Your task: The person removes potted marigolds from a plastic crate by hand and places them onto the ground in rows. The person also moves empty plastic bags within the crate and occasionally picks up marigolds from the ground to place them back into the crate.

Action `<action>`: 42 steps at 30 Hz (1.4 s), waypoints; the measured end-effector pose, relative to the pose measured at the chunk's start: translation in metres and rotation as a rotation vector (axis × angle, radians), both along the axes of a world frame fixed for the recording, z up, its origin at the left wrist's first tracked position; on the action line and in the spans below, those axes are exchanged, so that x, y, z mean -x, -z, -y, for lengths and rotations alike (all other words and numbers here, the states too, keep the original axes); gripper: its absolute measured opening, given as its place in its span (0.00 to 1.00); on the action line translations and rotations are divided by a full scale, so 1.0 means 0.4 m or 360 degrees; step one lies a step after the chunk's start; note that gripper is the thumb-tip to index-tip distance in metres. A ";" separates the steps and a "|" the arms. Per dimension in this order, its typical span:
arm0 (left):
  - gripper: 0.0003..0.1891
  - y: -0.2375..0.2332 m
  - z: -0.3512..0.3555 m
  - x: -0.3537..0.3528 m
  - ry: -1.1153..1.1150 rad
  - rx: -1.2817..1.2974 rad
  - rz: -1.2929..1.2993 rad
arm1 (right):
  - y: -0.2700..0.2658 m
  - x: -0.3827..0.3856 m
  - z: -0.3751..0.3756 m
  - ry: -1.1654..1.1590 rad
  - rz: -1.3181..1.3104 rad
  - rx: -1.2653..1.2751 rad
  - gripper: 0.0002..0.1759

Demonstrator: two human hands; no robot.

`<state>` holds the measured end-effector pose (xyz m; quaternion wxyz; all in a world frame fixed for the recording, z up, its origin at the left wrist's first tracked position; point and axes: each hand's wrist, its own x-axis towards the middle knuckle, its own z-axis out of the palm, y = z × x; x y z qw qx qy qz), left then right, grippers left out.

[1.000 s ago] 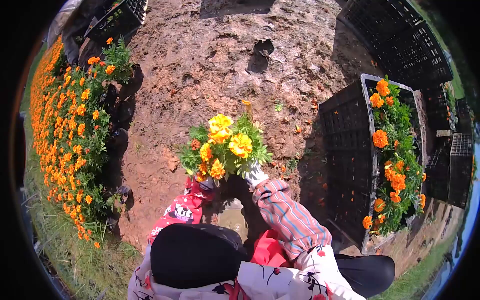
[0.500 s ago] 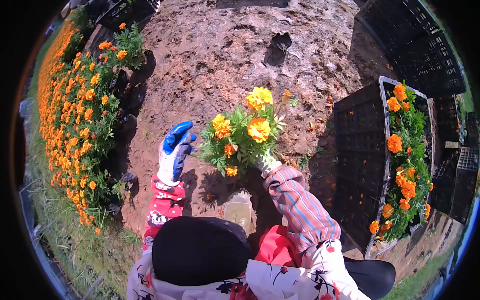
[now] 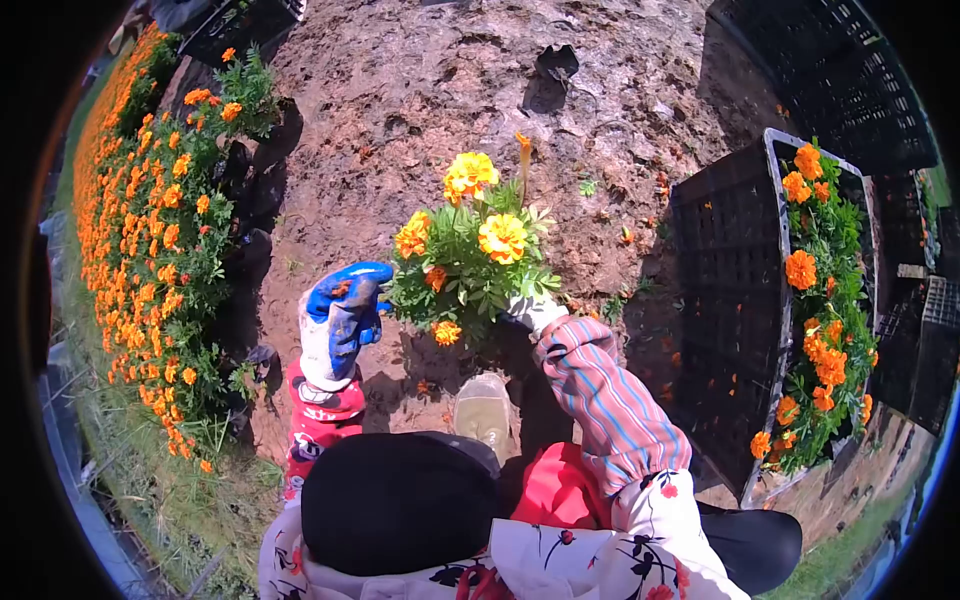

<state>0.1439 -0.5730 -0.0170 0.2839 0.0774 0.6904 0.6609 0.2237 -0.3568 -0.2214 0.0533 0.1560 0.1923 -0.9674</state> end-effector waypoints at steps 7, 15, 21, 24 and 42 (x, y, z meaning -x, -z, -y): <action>0.17 -0.027 0.015 0.083 0.0137 0.0938 -0.1599 | 0.008 0.018 0.015 -0.0009 -0.0049 0.0099 0.22; 0.18 0.052 -0.037 0.037 0.1074 0.0309 -0.0926 | 0.017 0.008 -0.004 0.0041 -0.0053 0.0175 0.22; 0.23 -0.018 -0.069 0.023 0.0644 0.0402 -0.0338 | 0.026 0.008 -0.002 0.0049 -0.0053 0.0237 0.22; 0.20 -0.036 -0.101 0.020 0.0620 0.0526 -0.0649 | 0.028 0.014 -0.002 0.0043 -0.0054 0.0260 0.22; 0.14 0.029 -0.073 0.035 0.0765 0.0141 -0.0322 | 0.084 0.020 0.041 0.0052 -0.0029 0.0575 0.20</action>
